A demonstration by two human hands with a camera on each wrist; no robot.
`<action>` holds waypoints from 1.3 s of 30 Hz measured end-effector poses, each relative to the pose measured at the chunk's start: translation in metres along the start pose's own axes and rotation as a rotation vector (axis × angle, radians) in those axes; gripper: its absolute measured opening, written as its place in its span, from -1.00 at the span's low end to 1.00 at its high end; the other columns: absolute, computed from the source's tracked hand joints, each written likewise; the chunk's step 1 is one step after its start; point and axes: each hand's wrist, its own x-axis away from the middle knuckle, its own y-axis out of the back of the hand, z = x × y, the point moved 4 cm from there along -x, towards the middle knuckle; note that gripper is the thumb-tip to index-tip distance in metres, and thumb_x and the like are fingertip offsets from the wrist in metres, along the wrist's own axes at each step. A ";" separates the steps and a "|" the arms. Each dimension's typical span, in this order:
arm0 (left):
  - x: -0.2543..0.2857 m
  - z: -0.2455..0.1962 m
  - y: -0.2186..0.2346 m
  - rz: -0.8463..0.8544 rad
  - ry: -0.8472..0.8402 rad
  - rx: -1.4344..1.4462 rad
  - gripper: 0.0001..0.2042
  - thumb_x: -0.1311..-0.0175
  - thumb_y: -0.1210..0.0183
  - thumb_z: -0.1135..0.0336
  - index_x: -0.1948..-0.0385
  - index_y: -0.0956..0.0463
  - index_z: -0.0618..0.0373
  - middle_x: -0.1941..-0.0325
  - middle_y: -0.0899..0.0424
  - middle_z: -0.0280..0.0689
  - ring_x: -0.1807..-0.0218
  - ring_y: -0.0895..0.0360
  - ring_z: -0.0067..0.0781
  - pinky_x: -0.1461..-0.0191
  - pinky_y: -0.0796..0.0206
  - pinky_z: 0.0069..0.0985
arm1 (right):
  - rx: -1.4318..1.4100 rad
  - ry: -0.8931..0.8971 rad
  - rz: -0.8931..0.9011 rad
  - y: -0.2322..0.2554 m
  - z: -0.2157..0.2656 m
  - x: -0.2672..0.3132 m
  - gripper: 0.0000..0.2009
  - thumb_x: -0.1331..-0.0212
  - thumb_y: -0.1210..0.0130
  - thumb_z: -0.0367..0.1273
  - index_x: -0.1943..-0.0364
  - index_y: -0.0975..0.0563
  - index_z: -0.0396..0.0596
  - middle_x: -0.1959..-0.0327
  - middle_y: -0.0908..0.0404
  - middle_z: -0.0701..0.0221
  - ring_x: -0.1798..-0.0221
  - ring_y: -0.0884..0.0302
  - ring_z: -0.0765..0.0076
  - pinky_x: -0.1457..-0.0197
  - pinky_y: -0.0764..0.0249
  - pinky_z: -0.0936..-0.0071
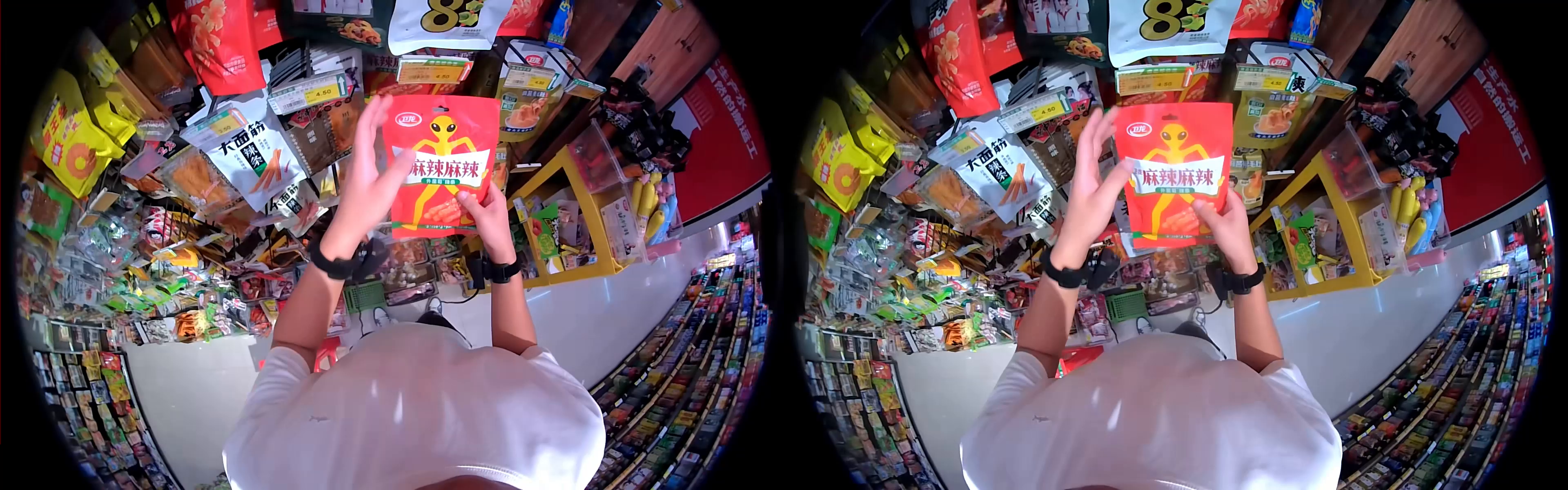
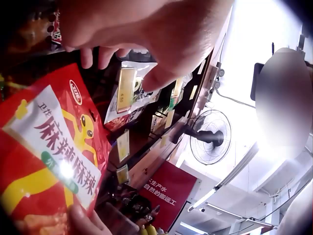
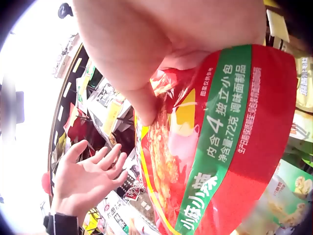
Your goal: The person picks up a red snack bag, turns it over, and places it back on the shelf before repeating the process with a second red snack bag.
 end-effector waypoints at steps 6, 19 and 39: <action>-0.046 -0.027 -0.008 -0.050 0.075 0.408 -0.20 -0.34 0.07 0.49 -0.44 0.51 0.02 -0.23 -0.39 0.08 -0.28 -0.36 -0.13 -0.43 -0.07 -0.27 | -0.082 0.027 0.134 0.004 -0.001 -0.030 -0.66 -0.23 -0.19 -0.45 -0.06 -0.43 -0.23 0.07 -0.63 0.40 0.08 -0.56 0.60 -0.01 -0.51 0.56; -0.067 -0.028 -0.010 -0.038 -0.293 0.376 -0.12 -0.18 -0.16 0.29 -0.46 0.27 0.00 0.00 -0.40 -0.04 -0.02 -0.38 -0.18 -0.27 -0.15 -0.24 | -0.132 -0.015 0.309 0.017 -0.007 -0.056 -0.60 -0.20 -0.23 -0.45 -0.10 -0.43 -0.26 0.03 -0.62 0.38 0.02 -0.52 0.58 -0.07 -0.49 0.51; -0.080 -0.069 -0.014 -0.046 -0.293 0.146 -0.17 -0.22 -0.07 0.33 -0.47 0.29 -0.07 -0.48 0.05 0.18 -0.25 -0.38 0.22 0.05 -0.52 -0.33 | -0.200 0.090 0.425 0.000 0.009 -0.087 -0.59 -0.20 -0.22 -0.46 -0.12 -0.42 -0.26 -0.01 -0.60 0.37 -0.01 -0.51 0.57 -0.10 -0.46 0.52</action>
